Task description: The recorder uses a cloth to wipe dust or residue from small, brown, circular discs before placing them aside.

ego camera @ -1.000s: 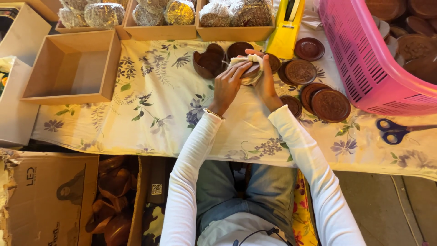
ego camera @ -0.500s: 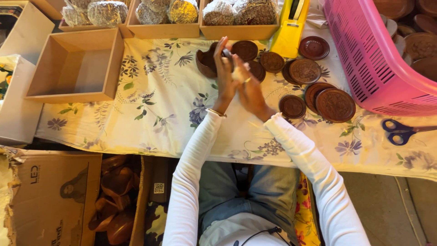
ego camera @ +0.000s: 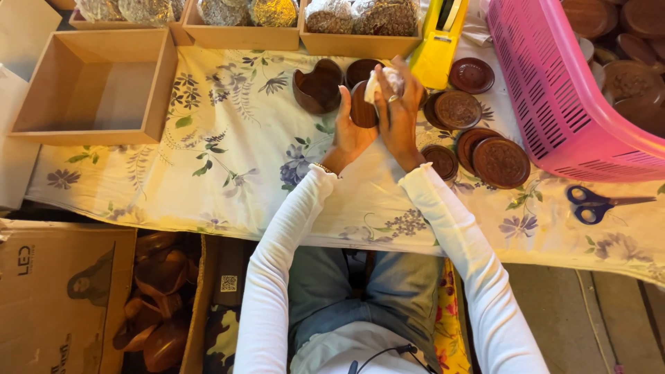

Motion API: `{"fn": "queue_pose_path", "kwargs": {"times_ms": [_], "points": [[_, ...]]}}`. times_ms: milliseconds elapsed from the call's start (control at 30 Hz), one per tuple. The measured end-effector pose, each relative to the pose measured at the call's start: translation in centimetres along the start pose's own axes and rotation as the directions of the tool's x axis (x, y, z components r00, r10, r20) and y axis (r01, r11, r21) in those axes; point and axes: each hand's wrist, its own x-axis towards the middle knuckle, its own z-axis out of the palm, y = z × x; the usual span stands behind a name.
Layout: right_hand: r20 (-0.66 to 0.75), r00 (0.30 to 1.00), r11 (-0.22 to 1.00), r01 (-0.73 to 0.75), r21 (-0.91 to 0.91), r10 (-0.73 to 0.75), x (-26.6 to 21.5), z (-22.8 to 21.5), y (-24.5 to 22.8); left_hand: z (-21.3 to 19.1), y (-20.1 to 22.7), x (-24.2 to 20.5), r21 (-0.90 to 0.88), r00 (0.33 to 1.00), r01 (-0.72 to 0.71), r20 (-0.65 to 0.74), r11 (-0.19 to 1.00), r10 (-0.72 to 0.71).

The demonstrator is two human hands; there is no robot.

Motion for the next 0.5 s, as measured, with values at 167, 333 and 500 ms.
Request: {"fn": "queue_pose_path", "kwargs": {"times_ms": [167,333,500], "points": [[0.032,0.993,0.954,0.104,0.282,-0.118,-1.4,0.7,-3.4,0.5,2.3,0.4,-0.098,0.969,-0.135,0.193,0.986,0.152],[-0.006,0.992,0.911,0.121,0.394,-0.129,-0.4,1.1,-3.6,0.4,2.3,0.8,0.032,0.935,-0.228,0.287,0.973,0.209],[-0.183,0.983,0.972,0.014,0.234,0.030,1.0,-0.9,-0.7,-5.0,-1.6,0.3,-0.293,0.942,0.164,0.330,0.942,-0.061]]}}
